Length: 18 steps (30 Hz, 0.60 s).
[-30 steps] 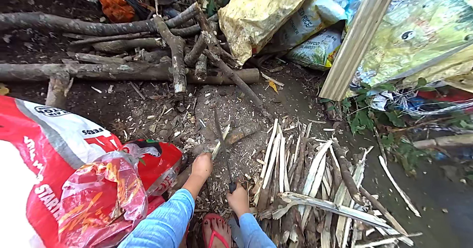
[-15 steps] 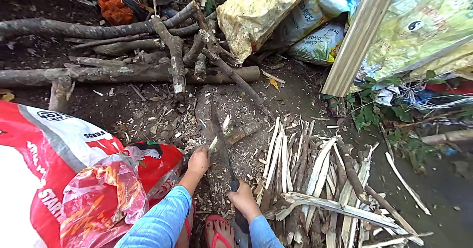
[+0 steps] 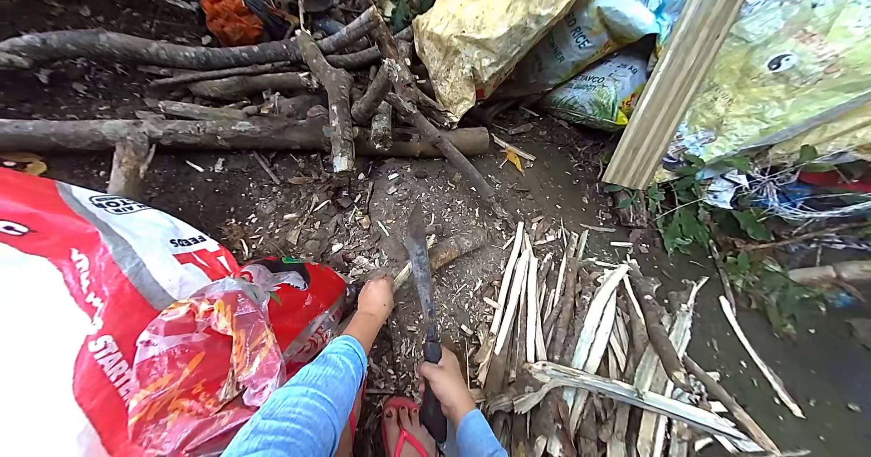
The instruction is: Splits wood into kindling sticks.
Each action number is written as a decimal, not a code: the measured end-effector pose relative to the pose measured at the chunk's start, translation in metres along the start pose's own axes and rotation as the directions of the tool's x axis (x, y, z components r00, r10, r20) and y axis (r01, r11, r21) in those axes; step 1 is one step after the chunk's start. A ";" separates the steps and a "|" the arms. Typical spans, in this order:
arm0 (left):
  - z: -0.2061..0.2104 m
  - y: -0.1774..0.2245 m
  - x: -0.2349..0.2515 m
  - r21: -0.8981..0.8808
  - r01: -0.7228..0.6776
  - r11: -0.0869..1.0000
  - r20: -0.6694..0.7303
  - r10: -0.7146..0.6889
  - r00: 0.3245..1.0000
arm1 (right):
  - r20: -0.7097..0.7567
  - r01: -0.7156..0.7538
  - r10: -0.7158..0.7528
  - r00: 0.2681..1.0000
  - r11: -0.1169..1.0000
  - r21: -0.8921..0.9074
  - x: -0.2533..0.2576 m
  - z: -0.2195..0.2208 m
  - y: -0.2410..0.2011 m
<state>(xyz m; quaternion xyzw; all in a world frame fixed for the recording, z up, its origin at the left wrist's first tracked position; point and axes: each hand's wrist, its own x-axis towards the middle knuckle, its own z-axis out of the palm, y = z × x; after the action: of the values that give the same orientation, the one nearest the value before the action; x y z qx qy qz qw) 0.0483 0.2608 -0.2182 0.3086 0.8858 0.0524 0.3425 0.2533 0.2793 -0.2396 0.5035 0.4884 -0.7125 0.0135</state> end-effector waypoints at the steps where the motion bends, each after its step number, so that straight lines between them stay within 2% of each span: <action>1: -0.001 0.000 0.000 0.001 0.006 1.000 0.006 -0.006 1.000 | -0.046 0.039 -0.042 0.998 0.997 -0.066 -0.003 -0.001 -0.003; 3: -0.004 0.001 0.000 -0.014 0.012 1.000 0.009 -0.012 1.000 | -0.121 0.149 -0.177 0.977 0.966 -0.209 -0.015 -0.004 -0.020; 5: -0.004 -0.001 -0.001 -0.025 0.010 1.000 0.011 -0.010 1.000 | -0.177 0.321 -0.373 0.911 0.910 -0.263 -0.037 -0.006 -0.047; 6: -0.004 0.000 -0.002 -0.028 0.010 1.000 0.011 -0.010 1.000 | -0.210 0.428 -0.488 0.847 0.861 -0.274 -0.048 -0.006 -0.063; 8: -0.003 0.001 -0.001 -0.032 0.015 0.999 0.014 -0.014 1.000 | -0.292 0.640 -0.698 0.654 0.716 -0.279 -0.059 -0.002 -0.086; 9: -0.003 0.001 0.000 -0.033 0.017 0.999 0.012 -0.017 1.000 | -0.328 0.716 -0.762 0.558 0.642 -0.275 -0.058 0.002 -0.091; 10: -0.003 0.001 0.000 -0.033 0.019 0.999 0.011 -0.019 1.000 | -0.351 0.743 -0.789 0.505 0.604 -0.289 -0.053 0.006 -0.090; 11: -0.004 0.001 0.000 -0.031 0.019 0.999 0.011 -0.019 1.000 | -0.358 0.706 -0.781 0.512 0.620 -0.343 -0.046 0.009 -0.081; 12: -0.004 0.000 -0.001 -0.025 0.019 1.000 0.013 -0.018 1.000 | -0.340 0.596 -0.727 0.596 0.685 -0.420 -0.038 0.011 -0.066; 13: -0.004 -0.001 -0.002 -0.019 0.017 1.000 0.013 -0.017 1.000 | -0.296 0.403 -0.582 0.758 0.773 -0.490 -0.028 0.011 -0.050; 14: -0.002 -0.001 -0.003 -0.014 0.016 1.000 0.013 -0.015 1.000 | -0.243 0.143 -0.334 0.911 0.806 -0.574 -0.015 0.009 -0.036; 15: 0.000 0.000 -0.003 -0.009 0.015 1.000 0.011 -0.015 1.000 | -0.210 -0.063 -0.099 0.973 0.758 -0.649 0.002 0.005 -0.025; 16: 0.001 0.002 -0.002 -0.003 0.012 1.000 0.008 -0.012 1.000 | -0.204 -0.161 0.027 0.979 0.719 -0.676 0.016 0.003 -0.018; 18: -0.003 0.004 0.000 0.012 0.015 1.000 0.013 -0.015 1.000 | -0.185 -0.190 0.087 0.979 0.725 -0.662 0.026 0.003 -0.015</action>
<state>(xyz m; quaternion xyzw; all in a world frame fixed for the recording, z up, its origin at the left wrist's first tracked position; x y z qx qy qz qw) 0.0477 0.2644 -0.2147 0.3043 0.8862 0.0423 0.3467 0.2308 0.2973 -0.2487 0.5483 0.6744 -0.4458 0.2141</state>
